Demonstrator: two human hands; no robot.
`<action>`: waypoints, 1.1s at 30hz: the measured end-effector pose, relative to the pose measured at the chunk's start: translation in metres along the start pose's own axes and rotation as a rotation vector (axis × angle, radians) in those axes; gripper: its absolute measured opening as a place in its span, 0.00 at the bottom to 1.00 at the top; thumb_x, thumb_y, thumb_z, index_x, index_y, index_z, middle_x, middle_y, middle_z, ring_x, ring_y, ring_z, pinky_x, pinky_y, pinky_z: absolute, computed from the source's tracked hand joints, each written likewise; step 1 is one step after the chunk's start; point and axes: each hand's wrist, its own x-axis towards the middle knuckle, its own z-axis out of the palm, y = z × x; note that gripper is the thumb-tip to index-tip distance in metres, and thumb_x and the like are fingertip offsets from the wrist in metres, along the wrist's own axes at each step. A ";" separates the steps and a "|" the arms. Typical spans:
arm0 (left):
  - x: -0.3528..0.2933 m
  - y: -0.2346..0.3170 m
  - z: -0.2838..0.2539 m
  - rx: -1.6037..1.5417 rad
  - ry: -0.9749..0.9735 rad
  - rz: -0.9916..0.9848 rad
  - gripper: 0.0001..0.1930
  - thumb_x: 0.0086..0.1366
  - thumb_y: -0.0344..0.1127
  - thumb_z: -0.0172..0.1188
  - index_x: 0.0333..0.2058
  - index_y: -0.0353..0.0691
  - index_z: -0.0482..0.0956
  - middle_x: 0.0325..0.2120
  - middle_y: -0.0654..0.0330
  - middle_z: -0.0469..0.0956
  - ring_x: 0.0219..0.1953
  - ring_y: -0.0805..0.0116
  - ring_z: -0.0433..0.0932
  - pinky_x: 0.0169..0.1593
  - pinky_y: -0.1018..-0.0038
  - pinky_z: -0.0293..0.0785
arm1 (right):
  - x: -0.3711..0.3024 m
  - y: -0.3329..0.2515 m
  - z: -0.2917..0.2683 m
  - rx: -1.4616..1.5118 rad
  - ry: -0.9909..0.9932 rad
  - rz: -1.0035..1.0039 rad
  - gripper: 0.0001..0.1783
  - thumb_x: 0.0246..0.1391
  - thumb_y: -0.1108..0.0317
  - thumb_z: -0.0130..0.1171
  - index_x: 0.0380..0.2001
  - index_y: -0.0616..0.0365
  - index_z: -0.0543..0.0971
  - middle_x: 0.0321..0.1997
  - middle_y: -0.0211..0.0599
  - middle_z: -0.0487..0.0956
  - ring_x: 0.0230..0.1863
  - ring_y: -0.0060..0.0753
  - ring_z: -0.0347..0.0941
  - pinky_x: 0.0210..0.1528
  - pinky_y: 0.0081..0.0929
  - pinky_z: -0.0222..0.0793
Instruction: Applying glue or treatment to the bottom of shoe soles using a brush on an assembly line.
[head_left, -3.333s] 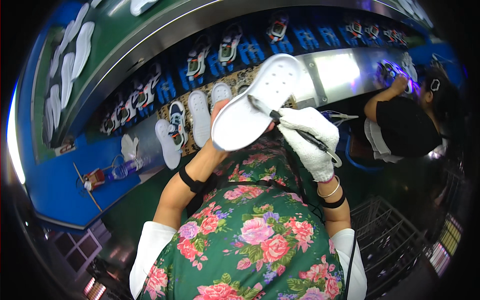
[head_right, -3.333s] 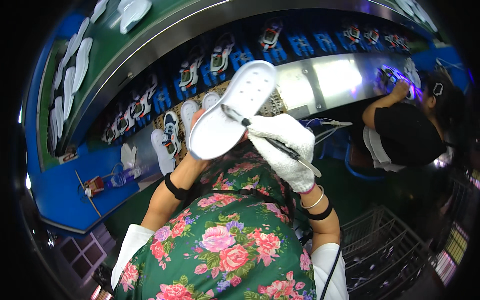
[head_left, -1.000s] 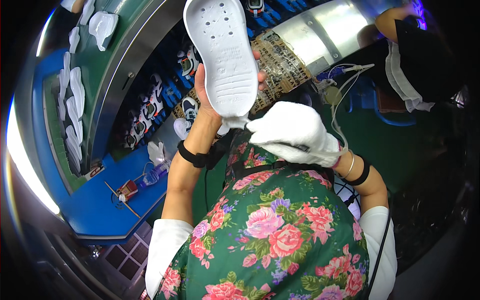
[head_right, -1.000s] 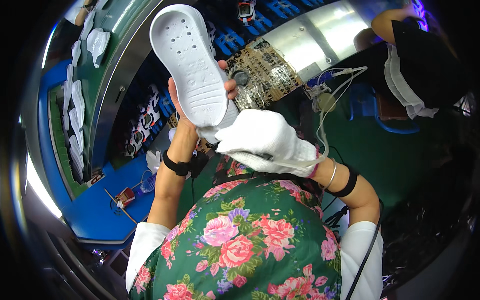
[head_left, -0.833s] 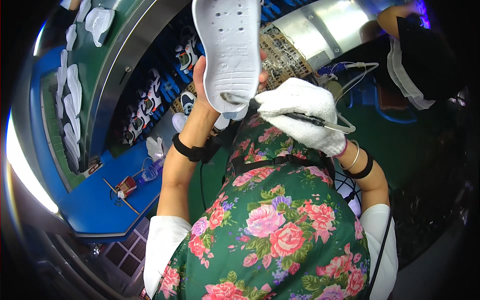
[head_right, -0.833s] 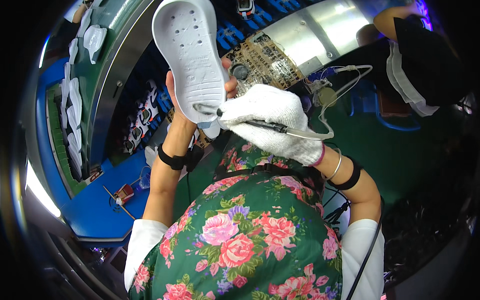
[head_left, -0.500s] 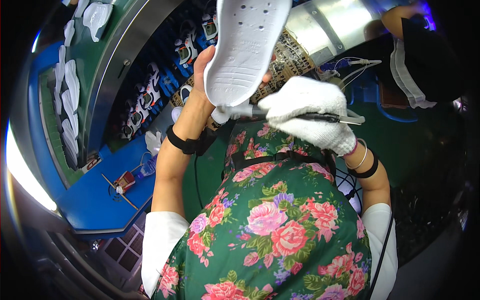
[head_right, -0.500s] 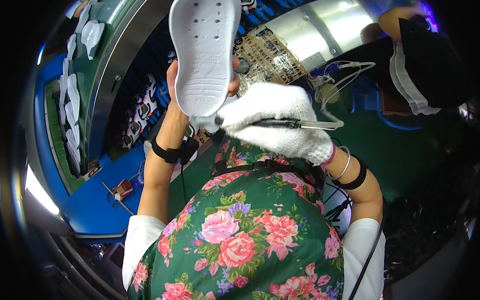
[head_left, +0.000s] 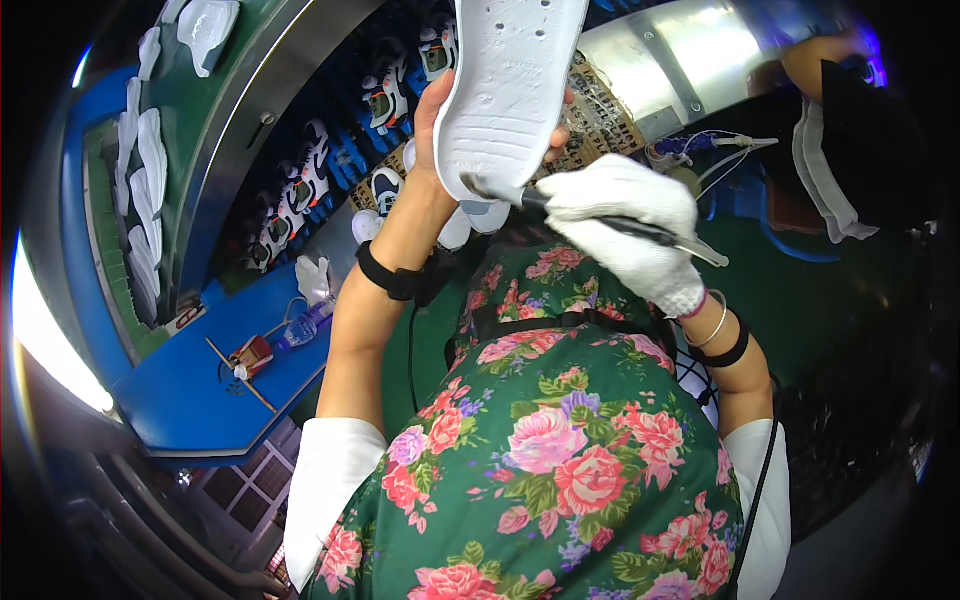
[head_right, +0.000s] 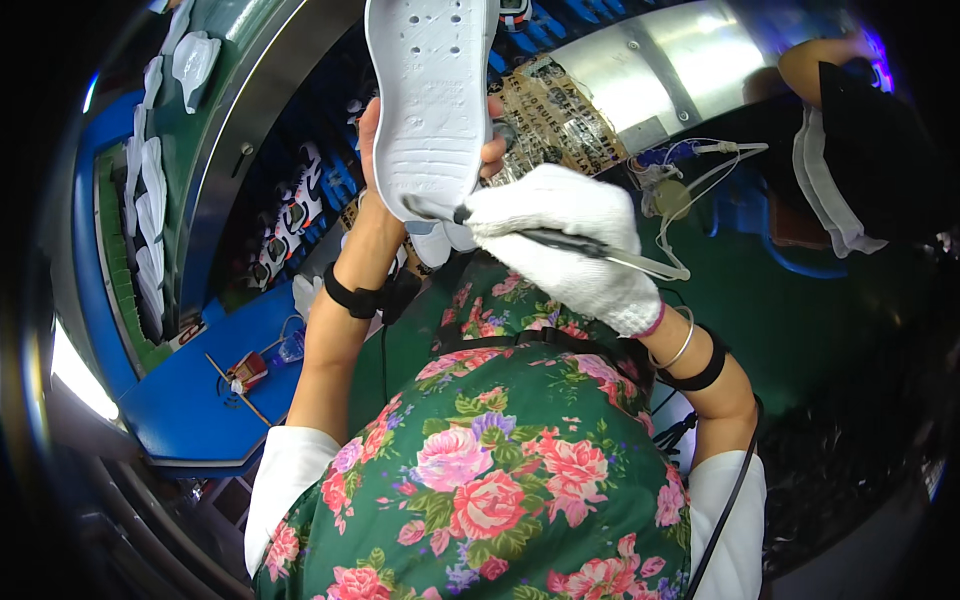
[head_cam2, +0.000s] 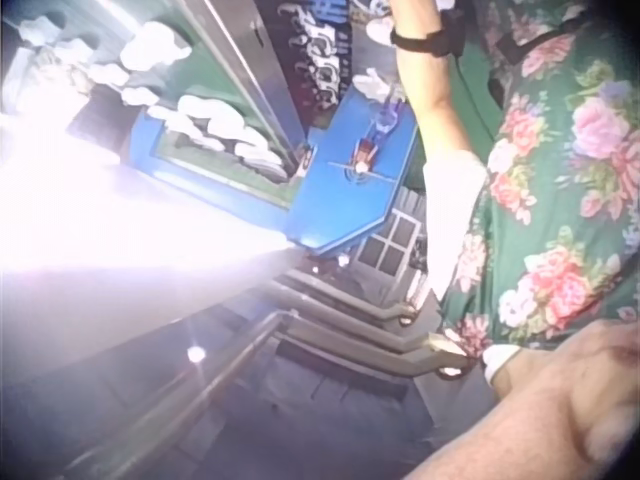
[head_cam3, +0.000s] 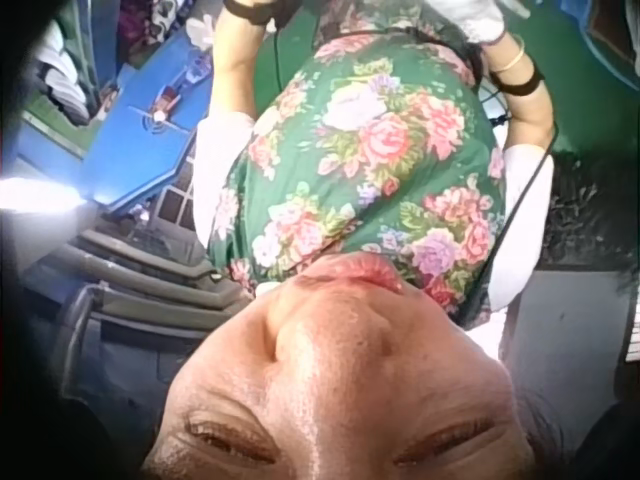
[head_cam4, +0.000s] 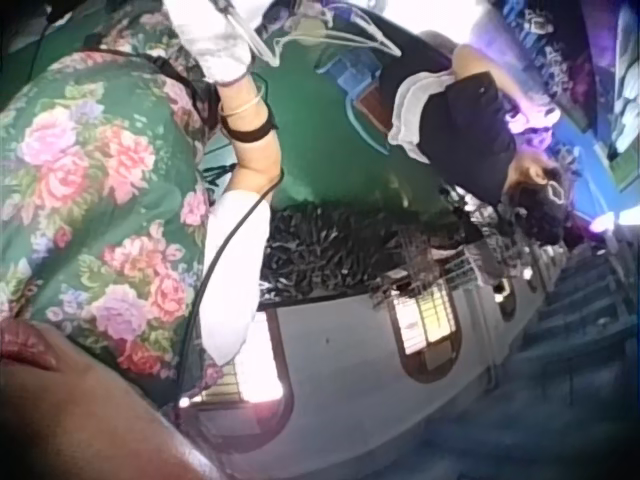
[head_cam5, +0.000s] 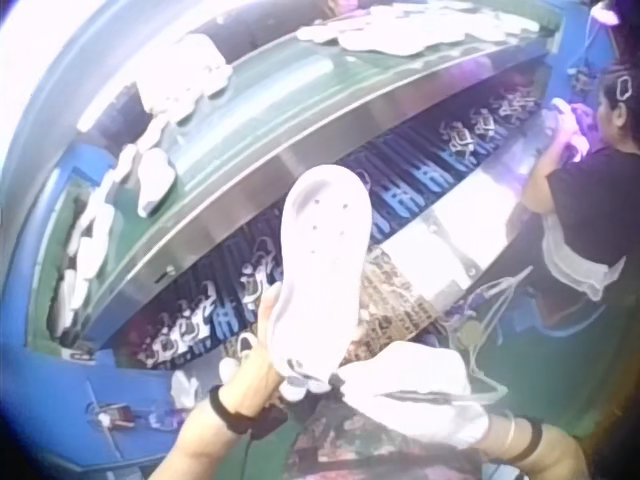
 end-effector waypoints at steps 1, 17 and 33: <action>0.001 0.000 -0.001 0.005 0.001 0.001 0.45 0.62 0.66 0.52 0.69 0.40 0.60 0.60 0.33 0.65 0.49 0.35 0.77 0.50 0.48 0.81 | -0.005 0.002 0.005 0.052 -0.020 0.099 0.06 0.49 0.77 0.70 0.33 0.61 0.85 0.34 0.38 0.86 0.35 0.21 0.82 0.38 0.22 0.77; -0.008 -0.045 0.007 -0.135 0.312 -0.005 0.39 0.68 0.62 0.47 0.67 0.38 0.62 0.56 0.38 0.72 0.49 0.34 0.78 0.50 0.44 0.76 | 0.077 0.015 -0.070 -0.532 0.129 -0.321 0.13 0.48 0.78 0.67 0.39 0.59 0.86 0.42 0.41 0.86 0.41 0.38 0.82 0.44 0.31 0.77; 0.024 0.102 0.077 0.385 -0.137 0.472 0.58 0.58 0.79 0.50 0.71 0.34 0.51 0.64 0.28 0.56 0.56 0.34 0.70 0.51 0.51 0.78 | 0.015 0.010 -0.072 0.636 0.440 0.343 0.09 0.47 0.85 0.62 0.34 0.67 0.84 0.40 0.49 0.85 0.31 0.26 0.78 0.35 0.19 0.73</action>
